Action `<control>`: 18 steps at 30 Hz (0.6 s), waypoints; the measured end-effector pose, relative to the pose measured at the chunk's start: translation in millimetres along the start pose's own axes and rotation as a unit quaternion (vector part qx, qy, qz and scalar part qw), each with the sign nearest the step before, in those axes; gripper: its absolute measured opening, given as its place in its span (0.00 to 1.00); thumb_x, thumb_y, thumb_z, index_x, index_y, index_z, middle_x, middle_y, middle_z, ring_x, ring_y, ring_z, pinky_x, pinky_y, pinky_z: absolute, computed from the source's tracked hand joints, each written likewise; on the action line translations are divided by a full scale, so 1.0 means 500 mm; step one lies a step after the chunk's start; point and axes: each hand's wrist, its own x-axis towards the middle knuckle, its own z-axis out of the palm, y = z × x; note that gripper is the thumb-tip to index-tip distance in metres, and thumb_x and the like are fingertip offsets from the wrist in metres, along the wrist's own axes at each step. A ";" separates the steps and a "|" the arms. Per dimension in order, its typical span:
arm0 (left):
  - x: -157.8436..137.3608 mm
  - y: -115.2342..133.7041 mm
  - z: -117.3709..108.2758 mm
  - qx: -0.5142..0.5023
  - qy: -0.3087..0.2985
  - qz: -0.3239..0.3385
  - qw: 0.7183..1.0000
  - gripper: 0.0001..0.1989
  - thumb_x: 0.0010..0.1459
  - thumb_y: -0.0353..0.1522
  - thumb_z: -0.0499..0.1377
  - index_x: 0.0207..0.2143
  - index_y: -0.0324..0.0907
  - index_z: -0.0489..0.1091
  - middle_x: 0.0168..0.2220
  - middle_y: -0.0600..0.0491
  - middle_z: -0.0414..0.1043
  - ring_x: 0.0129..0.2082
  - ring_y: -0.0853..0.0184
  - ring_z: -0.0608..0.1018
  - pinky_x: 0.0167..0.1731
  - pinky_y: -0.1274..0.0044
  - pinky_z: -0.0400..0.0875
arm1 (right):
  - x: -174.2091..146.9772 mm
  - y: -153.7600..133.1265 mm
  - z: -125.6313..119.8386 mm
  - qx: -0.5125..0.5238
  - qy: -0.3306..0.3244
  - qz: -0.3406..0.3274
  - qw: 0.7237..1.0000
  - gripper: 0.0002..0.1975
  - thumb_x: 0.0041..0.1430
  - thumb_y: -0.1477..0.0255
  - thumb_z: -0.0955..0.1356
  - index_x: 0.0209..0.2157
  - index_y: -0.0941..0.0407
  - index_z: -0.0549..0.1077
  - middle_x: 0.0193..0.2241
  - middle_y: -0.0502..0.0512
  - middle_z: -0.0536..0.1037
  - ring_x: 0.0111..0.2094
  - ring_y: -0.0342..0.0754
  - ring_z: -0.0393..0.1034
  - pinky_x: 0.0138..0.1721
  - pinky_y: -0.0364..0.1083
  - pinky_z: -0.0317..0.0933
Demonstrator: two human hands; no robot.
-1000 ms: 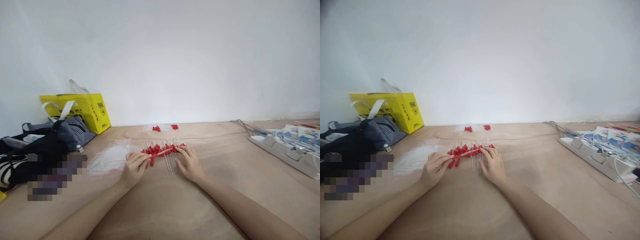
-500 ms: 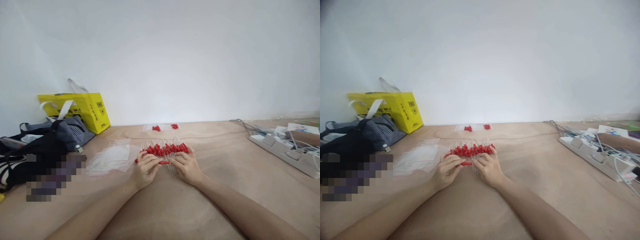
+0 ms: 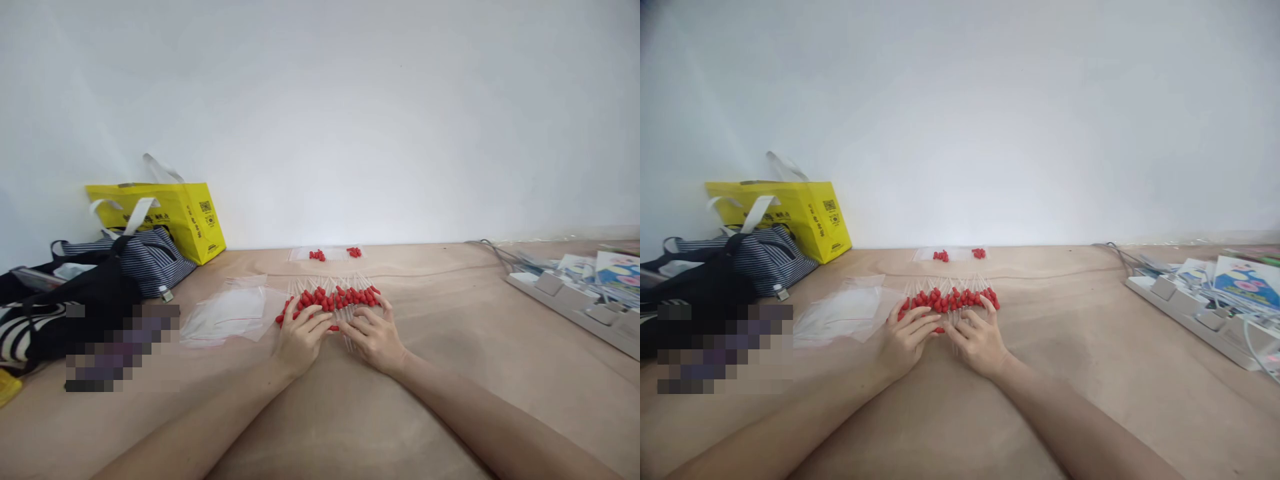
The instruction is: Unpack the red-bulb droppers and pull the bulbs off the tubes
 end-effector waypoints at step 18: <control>-0.005 0.000 -0.015 0.003 -0.034 0.038 0.999 0.10 0.53 0.25 0.50 0.26 0.45 0.70 0.29 0.59 0.75 0.34 0.69 0.74 0.54 0.59 0.41 | -0.007 -0.001 -0.012 0.030 -0.008 -0.008 0.999 0.10 0.53 0.79 0.60 0.33 0.54 0.70 0.17 0.45 0.69 0.32 0.42 0.63 0.52 0.58 0.34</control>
